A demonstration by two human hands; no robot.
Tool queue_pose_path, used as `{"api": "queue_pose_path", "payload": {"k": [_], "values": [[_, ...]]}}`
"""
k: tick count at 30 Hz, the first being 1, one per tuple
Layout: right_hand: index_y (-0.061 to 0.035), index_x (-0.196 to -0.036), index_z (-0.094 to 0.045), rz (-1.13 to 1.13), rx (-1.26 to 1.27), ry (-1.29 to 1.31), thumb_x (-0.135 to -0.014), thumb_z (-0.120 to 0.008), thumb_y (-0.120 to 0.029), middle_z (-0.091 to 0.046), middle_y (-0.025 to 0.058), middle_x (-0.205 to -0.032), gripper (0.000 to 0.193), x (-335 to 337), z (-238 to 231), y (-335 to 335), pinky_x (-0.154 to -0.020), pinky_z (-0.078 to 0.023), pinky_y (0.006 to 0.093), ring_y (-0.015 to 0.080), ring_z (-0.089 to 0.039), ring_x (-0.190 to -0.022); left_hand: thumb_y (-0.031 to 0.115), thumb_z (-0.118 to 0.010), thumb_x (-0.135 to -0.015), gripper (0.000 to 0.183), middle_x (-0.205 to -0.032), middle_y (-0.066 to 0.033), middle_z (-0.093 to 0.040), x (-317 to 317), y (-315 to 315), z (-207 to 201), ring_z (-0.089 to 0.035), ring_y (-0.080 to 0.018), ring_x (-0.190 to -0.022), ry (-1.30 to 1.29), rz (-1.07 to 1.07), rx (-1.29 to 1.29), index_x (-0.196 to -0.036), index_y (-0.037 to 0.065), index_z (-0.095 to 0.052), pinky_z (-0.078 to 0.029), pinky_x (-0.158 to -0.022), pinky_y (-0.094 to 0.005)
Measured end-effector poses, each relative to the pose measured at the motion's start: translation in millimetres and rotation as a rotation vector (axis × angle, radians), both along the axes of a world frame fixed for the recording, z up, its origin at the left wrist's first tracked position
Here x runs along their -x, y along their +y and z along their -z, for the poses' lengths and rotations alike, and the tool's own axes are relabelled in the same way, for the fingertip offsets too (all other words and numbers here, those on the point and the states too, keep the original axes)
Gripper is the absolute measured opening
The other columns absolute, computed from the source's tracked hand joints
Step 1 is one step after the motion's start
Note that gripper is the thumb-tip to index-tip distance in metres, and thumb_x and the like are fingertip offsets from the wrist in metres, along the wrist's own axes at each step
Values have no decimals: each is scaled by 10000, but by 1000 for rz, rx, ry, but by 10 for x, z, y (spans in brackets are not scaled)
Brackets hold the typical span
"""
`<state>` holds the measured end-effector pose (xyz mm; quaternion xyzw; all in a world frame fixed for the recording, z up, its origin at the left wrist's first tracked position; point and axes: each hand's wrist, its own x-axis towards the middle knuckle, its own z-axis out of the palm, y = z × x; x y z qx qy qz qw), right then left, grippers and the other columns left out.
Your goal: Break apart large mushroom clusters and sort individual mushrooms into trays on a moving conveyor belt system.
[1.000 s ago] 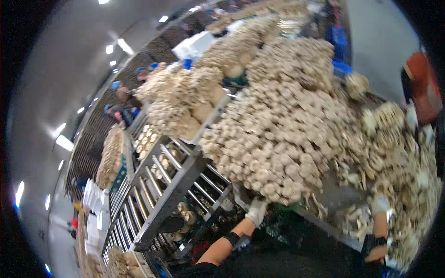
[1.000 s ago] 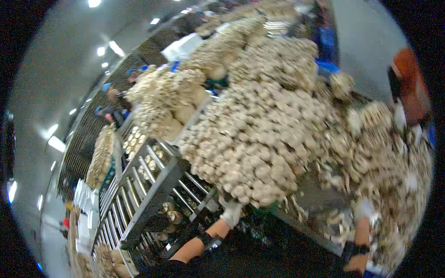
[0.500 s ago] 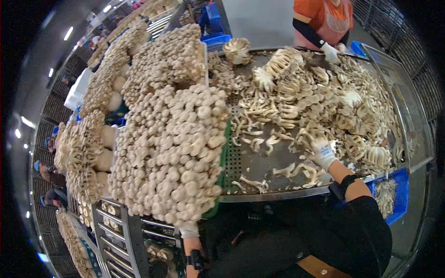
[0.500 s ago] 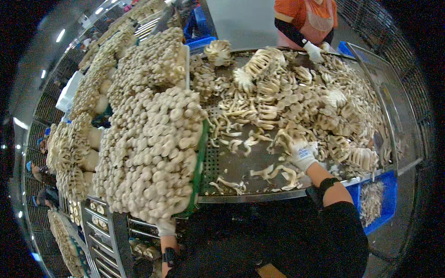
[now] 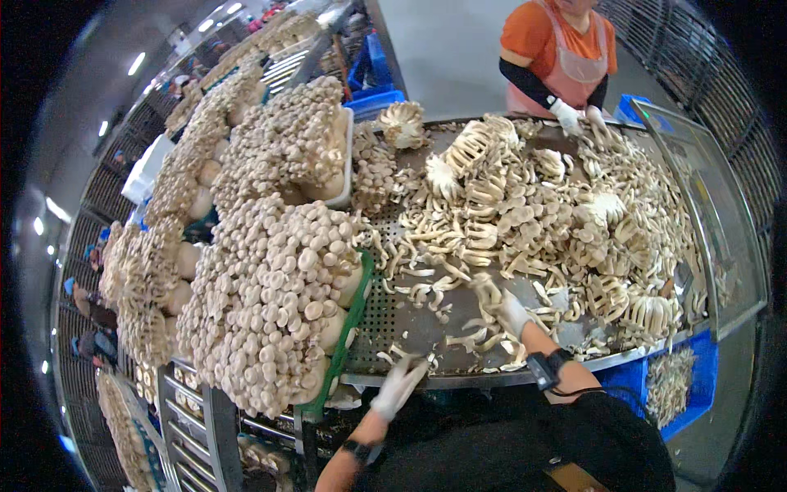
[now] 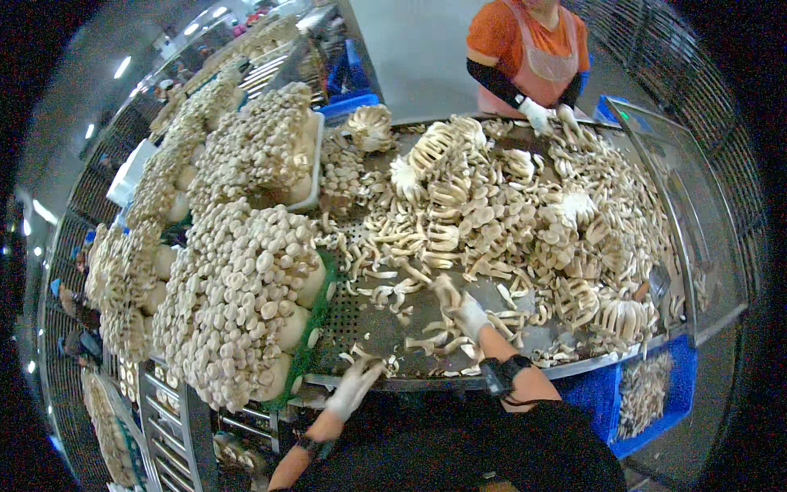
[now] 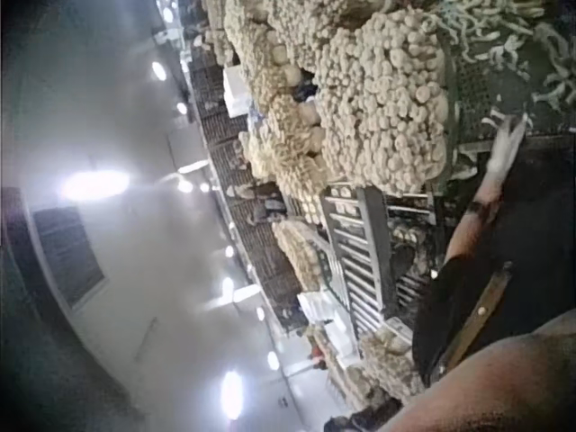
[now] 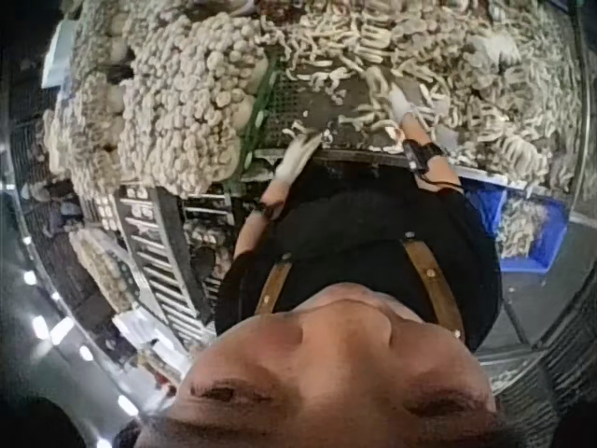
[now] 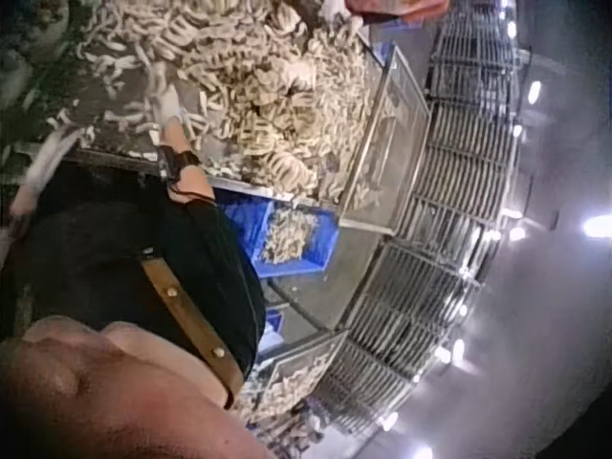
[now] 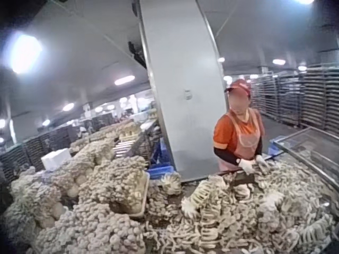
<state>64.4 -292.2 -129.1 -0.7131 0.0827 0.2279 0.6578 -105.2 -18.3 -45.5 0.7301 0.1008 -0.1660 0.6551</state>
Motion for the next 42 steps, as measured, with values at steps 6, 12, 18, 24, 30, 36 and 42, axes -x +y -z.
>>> {"api": "queue_pose_path", "payload": {"k": [6, 12, 18, 24, 30, 36, 42], "values": [[-45, -1164, -518, -198, -637, 220, -750, -586, 112, -570, 47, -1071, 448, 550, -603, 253, -676, -493, 231, 141, -579, -844, 183, -592, -872, 413, -1078, -48, -566, -959, -862, 511, -556, -176, -993, 91, -39, 611, -1247, 140, -425, -471, -829, -327], [1, -1229, -430, 117, -731, 135, -807, -571, 43, -525, 72, -1160, 447, 308, -585, -323, -775, -479, 279, 132, -555, -935, 40, -484, -898, 308, -996, -49, -569, -852, -1202, 402, -591, -144, -851, 157, -282, 962, -1200, 91, -449, -525, -752, -270], [-19, -1055, -572, 91, -61, -261, -793, -626, -146, -534, 138, -1007, 296, 131, -651, -847, -724, -461, 316, 228, -559, -853, 325, -399, -973, 311, -857, 2, -518, -981, -1602, -349, -466, -76, -671, 301, -317, 922, -1107, 66, -508, -416, -607, -207], [0, -1060, -566, -24, 234, -532, -812, -560, -186, -621, 158, -913, 310, -56, -1102, -1202, -762, -458, 376, 321, -585, -868, 160, -511, -887, 167, -829, -26, -560, -1142, -1825, -382, -516, -94, -605, -149, -182, 434, -973, 30, -570, -525, -751, -296], [-57, -1305, -362, -236, -671, 152, -744, -584, 68, -521, 77, -1169, 617, 79, -1085, -1149, -806, -491, 284, 197, -570, -984, 20, -570, -769, 289, -900, -51, -585, -1119, -2117, -188, -580, -156, -856, 20, -187, 623, -1057, -2, -561, -473, -815, -258], [-46, -1211, -422, -183, -605, 208, -709, -641, 94, -529, 95, -1111, 565, -73, -1330, -928, -785, -497, 315, 203, -579, -918, 10, -473, -808, 312, -943, -76, -588, -1165, -1883, 63, -591, -184, -777, 139, -510, 687, -1115, 5, -524, -547, -662, -348], [18, -1228, -456, -360, 136, -825, -782, -640, -220, -613, 206, -963, 537, -1551, -1398, -1286, -717, -495, 357, 296, -602, -909, -22, -490, -809, 618, -1179, -132, -527, -1232, -1268, 385, -581, -268, -993, -275, -582, 489, -1359, 182, -297, -531, -788, -398]]}}
